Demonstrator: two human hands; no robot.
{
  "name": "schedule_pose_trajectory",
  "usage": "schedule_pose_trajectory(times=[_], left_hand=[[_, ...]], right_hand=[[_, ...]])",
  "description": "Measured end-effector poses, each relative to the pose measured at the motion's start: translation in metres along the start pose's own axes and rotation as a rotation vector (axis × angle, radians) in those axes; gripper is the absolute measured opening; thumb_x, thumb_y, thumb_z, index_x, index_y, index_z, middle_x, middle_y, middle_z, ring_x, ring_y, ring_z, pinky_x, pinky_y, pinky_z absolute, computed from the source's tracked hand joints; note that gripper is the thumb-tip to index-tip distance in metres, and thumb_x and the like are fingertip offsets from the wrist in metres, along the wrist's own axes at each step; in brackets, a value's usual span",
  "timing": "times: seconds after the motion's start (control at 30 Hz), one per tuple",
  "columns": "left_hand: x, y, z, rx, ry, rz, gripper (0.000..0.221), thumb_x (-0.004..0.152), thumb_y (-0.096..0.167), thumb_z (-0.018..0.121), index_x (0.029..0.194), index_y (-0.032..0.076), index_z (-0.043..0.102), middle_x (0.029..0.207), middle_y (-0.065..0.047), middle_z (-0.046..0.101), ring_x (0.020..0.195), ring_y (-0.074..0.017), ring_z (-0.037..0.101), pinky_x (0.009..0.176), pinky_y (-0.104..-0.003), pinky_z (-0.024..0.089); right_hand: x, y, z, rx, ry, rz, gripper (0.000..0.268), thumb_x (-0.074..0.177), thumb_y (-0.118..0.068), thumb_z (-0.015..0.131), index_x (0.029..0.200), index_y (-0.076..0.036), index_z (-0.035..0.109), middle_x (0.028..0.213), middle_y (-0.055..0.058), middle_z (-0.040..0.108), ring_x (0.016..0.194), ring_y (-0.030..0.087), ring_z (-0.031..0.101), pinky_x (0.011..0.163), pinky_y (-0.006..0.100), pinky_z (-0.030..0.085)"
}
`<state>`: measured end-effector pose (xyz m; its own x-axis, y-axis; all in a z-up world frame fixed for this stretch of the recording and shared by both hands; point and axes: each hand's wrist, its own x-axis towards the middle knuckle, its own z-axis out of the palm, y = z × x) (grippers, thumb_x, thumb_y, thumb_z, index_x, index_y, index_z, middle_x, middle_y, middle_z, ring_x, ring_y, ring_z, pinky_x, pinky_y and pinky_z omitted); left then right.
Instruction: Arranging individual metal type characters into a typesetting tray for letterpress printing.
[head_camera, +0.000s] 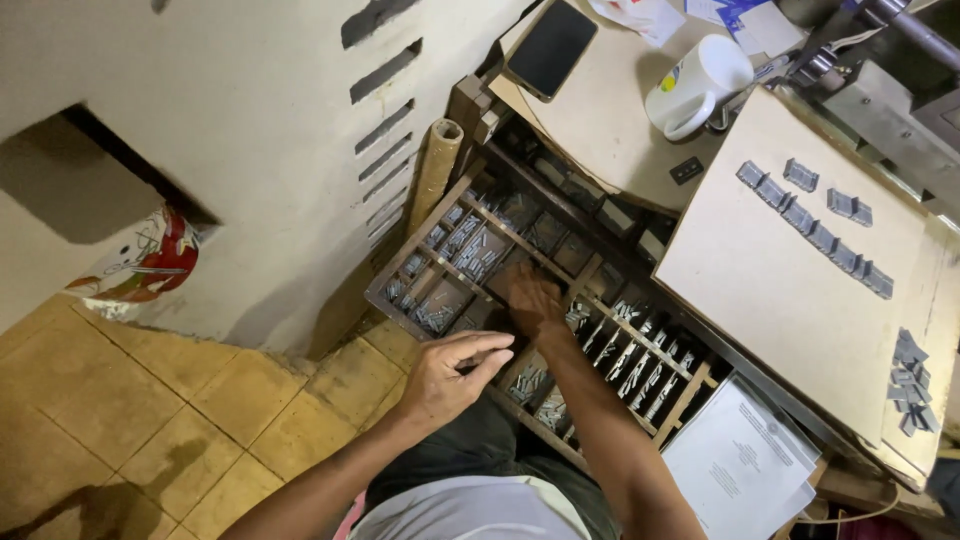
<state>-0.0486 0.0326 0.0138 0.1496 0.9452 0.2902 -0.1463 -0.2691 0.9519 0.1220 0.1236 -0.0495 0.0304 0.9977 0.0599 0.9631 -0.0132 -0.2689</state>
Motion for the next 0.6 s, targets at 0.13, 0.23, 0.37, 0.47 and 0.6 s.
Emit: schedule_pose_trajectory(times=[0.13, 0.23, 0.37, 0.47, 0.6], left_hand=[[-0.003, -0.008, 0.000, -0.023, -0.010, -0.038, 0.021, 0.088, 0.000, 0.077, 0.108, 0.004, 0.082, 0.103, -0.016, 0.082, 0.094, -0.0309, 0.078, 0.072, -0.038, 0.068], [-0.003, -0.008, 0.001, -0.010, 0.006, 0.097, 0.024, 0.092, -0.001, 0.072, 0.112, 0.007, 0.083, 0.099, -0.013, 0.082, 0.091, -0.0309, 0.078, 0.069, -0.040, 0.068], [-0.004, 0.008, 0.001, 0.148, 0.035, 0.254, 0.028, 0.091, 0.002, 0.076, 0.118, 0.006, 0.080, 0.100, -0.015, 0.081, 0.089, -0.0302, 0.079, 0.067, -0.038, 0.067], [-0.008, 0.013, 0.003, 0.210, 0.031, 0.329, 0.030, 0.092, 0.003, 0.075, 0.122, 0.006, 0.078, 0.100, -0.015, 0.081, 0.088, -0.0303, 0.079, 0.068, -0.040, 0.067], [-0.006, 0.013, -0.003, 0.217, 0.005, 0.391, 0.032, 0.091, 0.003, 0.076, 0.123, 0.008, 0.076, 0.100, -0.011, 0.081, 0.085, -0.0272, 0.079, 0.065, -0.038, 0.067]], right_hand=[[0.000, 0.017, 0.037, -0.049, 0.432, -0.268, 0.027, 0.100, -0.012, 0.054, 0.098, 0.007, 0.073, 0.091, 0.022, 0.072, 0.103, 0.031, 0.070, 0.097, 0.041, 0.054], [0.010, 0.020, 0.047, -0.451, 0.858, -0.282, 0.011, 0.094, 0.004, 0.057, 0.092, 0.003, 0.067, 0.070, 0.001, 0.062, 0.074, 0.008, 0.063, 0.072, 0.010, 0.050], [0.061, 0.131, 0.161, -0.596, 0.948, -0.450, 0.027, 0.089, 0.014, 0.055, 0.100, -0.004, 0.073, 0.071, -0.004, 0.055, 0.065, 0.011, 0.053, 0.061, 0.018, 0.044], [0.052, 0.142, 0.155, -0.531, 0.851, -0.465, 0.029, 0.090, 0.006, 0.054, 0.104, -0.011, 0.073, 0.074, -0.005, 0.055, 0.065, 0.013, 0.053, 0.058, 0.024, 0.044], [0.012, 0.097, 0.083, -0.025, 0.292, -0.226, 0.020, 0.105, -0.043, 0.055, 0.102, -0.027, 0.067, 0.081, -0.004, 0.062, 0.079, 0.018, 0.071, 0.066, 0.033, 0.056]])
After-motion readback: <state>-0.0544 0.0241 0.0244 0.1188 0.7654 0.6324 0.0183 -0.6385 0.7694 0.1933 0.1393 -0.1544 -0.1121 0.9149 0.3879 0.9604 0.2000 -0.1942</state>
